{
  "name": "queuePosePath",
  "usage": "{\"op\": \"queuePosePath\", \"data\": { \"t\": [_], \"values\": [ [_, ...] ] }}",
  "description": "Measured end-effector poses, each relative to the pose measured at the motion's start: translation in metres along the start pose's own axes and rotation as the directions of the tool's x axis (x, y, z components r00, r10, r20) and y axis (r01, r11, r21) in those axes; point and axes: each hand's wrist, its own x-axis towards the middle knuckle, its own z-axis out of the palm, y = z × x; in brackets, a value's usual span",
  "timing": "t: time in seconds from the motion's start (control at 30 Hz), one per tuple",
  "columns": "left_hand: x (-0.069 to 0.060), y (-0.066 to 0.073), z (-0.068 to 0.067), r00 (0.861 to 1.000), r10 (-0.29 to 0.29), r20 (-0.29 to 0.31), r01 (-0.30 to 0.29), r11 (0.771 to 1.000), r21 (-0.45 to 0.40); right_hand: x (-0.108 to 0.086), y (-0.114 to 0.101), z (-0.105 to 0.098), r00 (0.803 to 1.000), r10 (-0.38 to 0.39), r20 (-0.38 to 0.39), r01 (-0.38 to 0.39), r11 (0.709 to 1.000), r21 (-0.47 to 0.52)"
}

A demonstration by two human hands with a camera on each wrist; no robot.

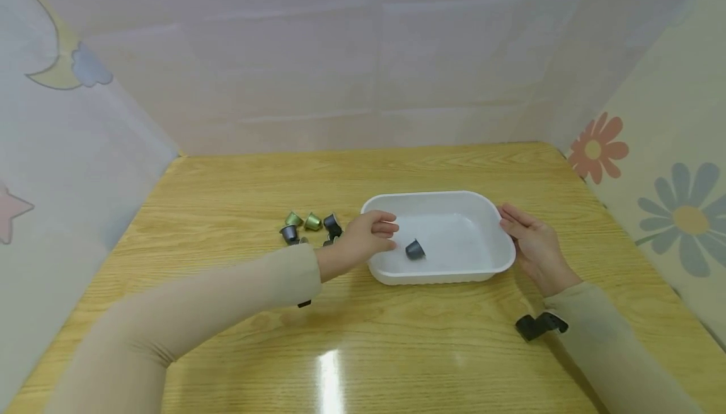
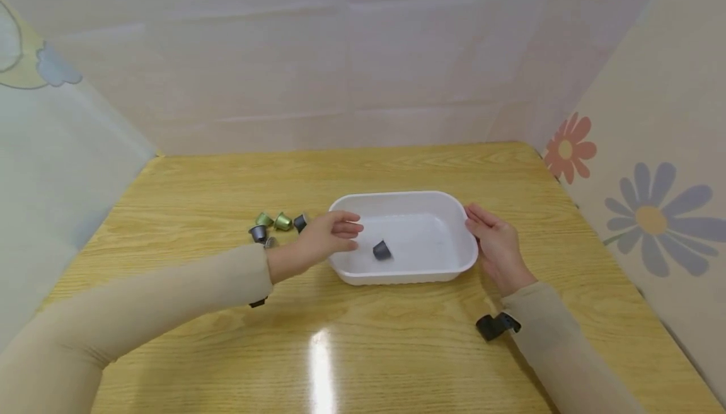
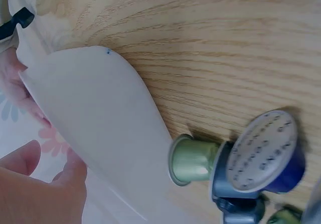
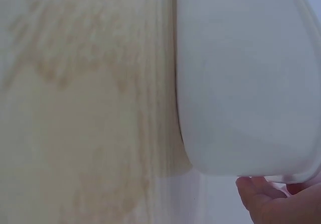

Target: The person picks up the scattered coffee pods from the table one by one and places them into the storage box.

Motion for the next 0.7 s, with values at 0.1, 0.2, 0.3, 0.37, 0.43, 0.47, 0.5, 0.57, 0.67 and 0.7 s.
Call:
{"op": "queuePosePath", "data": {
  "t": [0.1, 0.2, 0.3, 0.37, 0.43, 0.47, 0.5, 0.57, 0.67, 0.7],
  "values": [
    [-0.007, -0.004, -0.008, 1.000, 0.002, -0.030, -0.004, 0.999, -0.051, 0.001, 0.000, -0.001, 1.000, 0.004, -0.003, -0.004, 1.000, -0.026],
    [-0.014, -0.006, -0.015, 0.998, 0.010, -0.070, -0.016, 0.997, -0.081, 0.002, -0.001, 0.000, 1.000, 0.002, -0.014, -0.003, 0.999, -0.034],
    [-0.021, -0.009, -0.023, 0.996, 0.007, -0.093, -0.017, 0.993, -0.114, 0.003, -0.002, 0.001, 0.999, 0.007, -0.041, -0.009, 0.999, -0.051],
    [-0.027, -0.012, -0.030, 0.995, 0.003, -0.103, -0.016, 0.992, -0.128, 0.003, -0.002, 0.001, 0.999, 0.003, -0.054, -0.006, 0.999, -0.049],
    [-0.032, -0.015, -0.036, 0.993, -0.001, -0.114, -0.013, 0.992, -0.125, 0.003, -0.002, 0.001, 0.998, 0.002, -0.063, -0.005, 0.999, -0.039],
    [-0.034, -0.017, -0.040, 0.992, 0.001, -0.123, -0.016, 0.992, -0.124, 0.003, -0.001, 0.001, 0.998, -0.009, -0.059, 0.007, 1.000, -0.026],
    [-0.036, -0.019, -0.043, 0.991, 0.003, -0.133, -0.020, 0.992, -0.124, 0.003, -0.001, 0.000, 0.998, -0.022, -0.053, 0.021, 1.000, -0.012],
    [-0.039, -0.024, -0.050, 0.988, 0.014, -0.151, -0.031, 0.993, -0.110, 0.002, -0.001, -0.002, 0.998, -0.042, -0.040, 0.043, 0.999, 0.016],
    [-0.043, -0.032, -0.059, 0.982, 0.028, -0.185, -0.043, 0.996, -0.080, 0.001, -0.001, -0.004, 0.998, -0.050, -0.035, 0.051, 0.998, 0.025],
    [-0.044, -0.035, -0.062, 0.980, 0.027, -0.197, -0.041, 0.997, -0.067, 0.001, -0.001, -0.005, 0.998, -0.045, -0.038, 0.046, 0.999, 0.023]
  ]
}}
